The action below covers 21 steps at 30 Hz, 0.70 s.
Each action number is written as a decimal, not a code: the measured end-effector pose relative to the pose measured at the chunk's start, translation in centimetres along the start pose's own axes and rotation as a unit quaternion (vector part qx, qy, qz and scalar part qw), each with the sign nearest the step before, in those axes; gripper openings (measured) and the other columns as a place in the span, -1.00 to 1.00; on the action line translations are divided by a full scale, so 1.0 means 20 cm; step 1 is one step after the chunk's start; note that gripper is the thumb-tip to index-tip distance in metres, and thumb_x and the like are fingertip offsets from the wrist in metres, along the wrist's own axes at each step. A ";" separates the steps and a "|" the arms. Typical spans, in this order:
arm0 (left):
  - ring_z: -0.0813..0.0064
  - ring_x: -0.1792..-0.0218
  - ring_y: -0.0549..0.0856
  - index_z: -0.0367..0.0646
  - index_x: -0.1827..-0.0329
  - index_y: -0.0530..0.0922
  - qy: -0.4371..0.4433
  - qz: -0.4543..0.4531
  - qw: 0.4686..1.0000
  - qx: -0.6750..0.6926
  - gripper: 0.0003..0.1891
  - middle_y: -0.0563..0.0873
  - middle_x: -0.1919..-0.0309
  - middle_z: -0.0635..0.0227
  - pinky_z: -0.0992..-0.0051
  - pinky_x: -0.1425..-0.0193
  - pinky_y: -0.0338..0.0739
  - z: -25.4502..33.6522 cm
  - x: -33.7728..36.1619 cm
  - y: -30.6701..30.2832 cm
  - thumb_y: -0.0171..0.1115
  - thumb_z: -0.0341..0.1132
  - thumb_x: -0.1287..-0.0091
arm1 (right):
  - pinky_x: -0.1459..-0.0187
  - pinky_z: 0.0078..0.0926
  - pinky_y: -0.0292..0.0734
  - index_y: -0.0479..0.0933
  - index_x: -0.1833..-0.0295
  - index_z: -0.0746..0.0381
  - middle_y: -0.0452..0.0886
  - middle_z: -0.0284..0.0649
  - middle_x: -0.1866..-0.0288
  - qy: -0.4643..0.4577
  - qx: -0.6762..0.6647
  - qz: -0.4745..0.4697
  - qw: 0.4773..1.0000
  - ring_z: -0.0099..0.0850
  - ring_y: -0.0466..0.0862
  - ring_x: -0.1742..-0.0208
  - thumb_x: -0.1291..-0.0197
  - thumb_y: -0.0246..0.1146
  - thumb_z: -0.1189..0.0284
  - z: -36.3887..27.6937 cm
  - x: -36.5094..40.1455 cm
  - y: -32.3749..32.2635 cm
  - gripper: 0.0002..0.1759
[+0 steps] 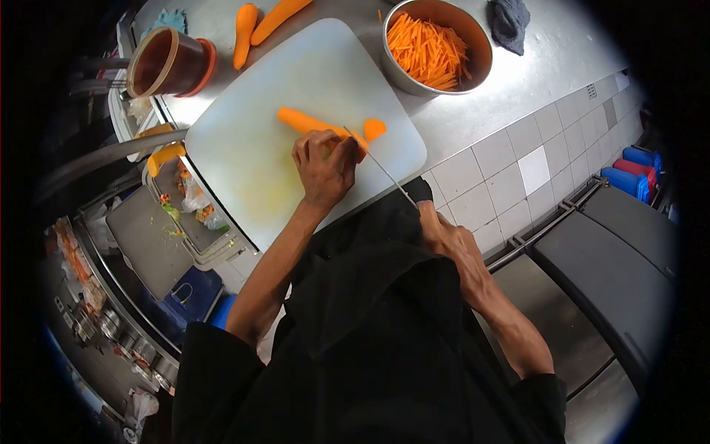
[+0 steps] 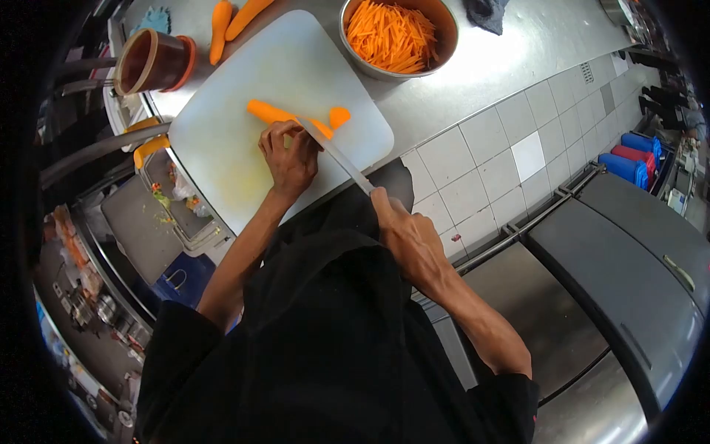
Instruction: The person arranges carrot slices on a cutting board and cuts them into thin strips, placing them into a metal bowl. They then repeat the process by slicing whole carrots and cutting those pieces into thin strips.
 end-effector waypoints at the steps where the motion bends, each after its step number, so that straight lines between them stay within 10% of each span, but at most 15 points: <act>1: 0.18 -0.16 0.49 0.09 0.02 0.74 -0.008 -0.001 1.000 -0.005 -0.73 0.55 -0.03 0.38 0.11 -0.28 0.31 0.00 0.00 0.00 0.42 -0.32 -0.19 | 0.29 0.13 0.59 0.25 -0.21 0.30 0.59 0.20 0.21 0.008 0.021 0.000 1.000 0.26 0.68 0.28 -0.38 0.09 0.56 -0.01 -0.01 0.01 -0.67; 21: 0.20 -0.15 0.51 0.08 0.04 0.71 -0.017 0.003 1.000 -0.015 -0.76 0.58 -0.02 0.40 0.13 -0.27 0.32 0.00 0.00 0.00 0.42 -0.35 -0.24 | 0.31 0.14 0.59 0.22 -0.22 0.30 0.63 0.25 0.21 0.018 0.045 0.007 0.999 0.26 0.68 0.31 -0.40 0.04 0.55 0.02 -0.02 0.06 -0.67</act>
Point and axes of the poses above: each hand's wrist, its own x-axis away from the middle knuckle, its own y-axis out of the palm, z = x × y, the point moved 4 cm from there along -x, towards the middle knuckle
